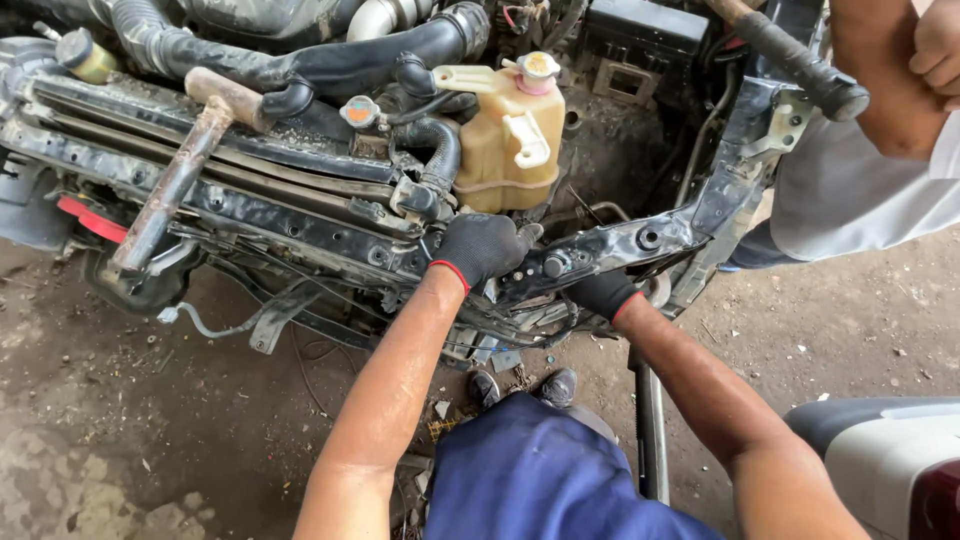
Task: The person works on the front frame of a car with the hood open, using a hammer and a wrench to loosen and remove bolts from the radiator support area. They repeatedly strike the frame and use the wrench to turn fasteners while another person observes nearby.
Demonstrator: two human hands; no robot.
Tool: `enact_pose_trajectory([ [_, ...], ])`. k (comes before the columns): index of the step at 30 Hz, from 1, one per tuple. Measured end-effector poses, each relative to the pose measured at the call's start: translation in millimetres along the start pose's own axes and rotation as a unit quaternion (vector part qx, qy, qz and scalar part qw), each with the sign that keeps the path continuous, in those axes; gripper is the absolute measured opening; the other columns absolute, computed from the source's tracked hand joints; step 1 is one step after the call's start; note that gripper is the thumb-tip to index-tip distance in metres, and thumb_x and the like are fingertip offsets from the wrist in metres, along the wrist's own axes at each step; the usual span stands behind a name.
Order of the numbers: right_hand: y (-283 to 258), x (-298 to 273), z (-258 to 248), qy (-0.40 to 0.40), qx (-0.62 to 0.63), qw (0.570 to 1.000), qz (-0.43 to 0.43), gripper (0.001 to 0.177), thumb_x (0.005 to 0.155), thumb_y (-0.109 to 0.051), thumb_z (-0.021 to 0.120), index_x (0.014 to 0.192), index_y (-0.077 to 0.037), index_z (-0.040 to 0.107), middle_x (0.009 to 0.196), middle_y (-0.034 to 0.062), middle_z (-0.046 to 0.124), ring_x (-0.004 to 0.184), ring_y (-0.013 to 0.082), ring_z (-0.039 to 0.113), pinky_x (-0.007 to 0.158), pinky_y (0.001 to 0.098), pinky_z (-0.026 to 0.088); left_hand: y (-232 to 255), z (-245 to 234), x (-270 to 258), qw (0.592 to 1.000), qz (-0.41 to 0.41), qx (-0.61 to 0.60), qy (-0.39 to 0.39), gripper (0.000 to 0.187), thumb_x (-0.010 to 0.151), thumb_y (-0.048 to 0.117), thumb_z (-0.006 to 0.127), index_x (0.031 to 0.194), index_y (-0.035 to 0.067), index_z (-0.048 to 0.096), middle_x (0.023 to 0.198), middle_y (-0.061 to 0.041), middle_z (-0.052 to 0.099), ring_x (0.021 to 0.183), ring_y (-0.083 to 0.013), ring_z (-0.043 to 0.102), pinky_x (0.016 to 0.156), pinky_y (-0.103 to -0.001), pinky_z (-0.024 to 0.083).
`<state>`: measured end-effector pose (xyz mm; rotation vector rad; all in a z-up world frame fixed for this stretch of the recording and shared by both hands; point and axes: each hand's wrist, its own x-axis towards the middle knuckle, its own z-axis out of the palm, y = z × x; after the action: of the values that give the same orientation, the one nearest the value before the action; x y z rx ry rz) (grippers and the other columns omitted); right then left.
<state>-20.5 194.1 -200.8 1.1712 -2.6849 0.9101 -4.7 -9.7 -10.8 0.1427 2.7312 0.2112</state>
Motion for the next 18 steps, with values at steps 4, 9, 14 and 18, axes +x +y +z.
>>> enact_pose_trajectory([
  [4, 15, 6, 5, -0.081, 0.123, 0.986, 0.079, 0.018, 0.091, -0.021, 0.067, 0.103, -0.009, 0.072, 0.103, 0.0114, 0.074, 0.095, 0.0286, 0.069, 0.088, 0.0423, 0.054, 3, -4, -4, 1.000, -0.007, 0.009, -0.015, 0.072, 0.100, 0.063, 0.037, 0.098, 0.005, 0.079, 0.103, -0.024, 0.074, 0.104, -0.0393, 0.071, 0.096, -0.051, 0.050],
  [9, 32, -16, 32, -0.005, 0.147, 0.988, 0.055, 0.019, 0.091, -0.019, 0.065, 0.106, -0.008, 0.071, 0.107, 0.0117, 0.073, 0.100, 0.0296, 0.068, 0.092, 0.0426, 0.053, 6, -5, -3, 1.000, -0.007, 0.008, -0.014, 0.074, 0.099, 0.065, 0.037, 0.096, 0.004, 0.080, 0.106, -0.026, 0.073, 0.106, -0.0416, 0.070, 0.096, -0.051, 0.051],
  [14, 7, -25, 47, 0.110, 0.083, 0.985, 0.100, 0.022, 0.092, -0.017, 0.063, 0.111, -0.008, 0.071, 0.115, 0.0150, 0.072, 0.114, 0.0356, 0.064, 0.104, 0.0467, 0.048, 6, 1, 1, 0.999, -0.026, 0.026, -0.005, 0.074, 0.100, 0.064, 0.036, 0.092, 0.004, 0.079, 0.106, -0.027, 0.072, 0.105, -0.0436, 0.069, 0.095, -0.053, 0.051],
  [18, 20, -15, 78, 0.163, 0.024, 0.978, 0.125, 0.034, 0.086, -0.018, 0.065, 0.118, -0.006, 0.069, 0.122, 0.0197, 0.069, 0.118, 0.0391, 0.060, 0.105, 0.0486, 0.045, 4, 1, 5, 1.000, -0.008, 0.021, 0.017, 0.074, 0.101, 0.063, 0.035, 0.091, 0.004, 0.079, 0.103, -0.025, 0.074, 0.103, -0.0438, 0.070, 0.095, -0.054, 0.051],
])
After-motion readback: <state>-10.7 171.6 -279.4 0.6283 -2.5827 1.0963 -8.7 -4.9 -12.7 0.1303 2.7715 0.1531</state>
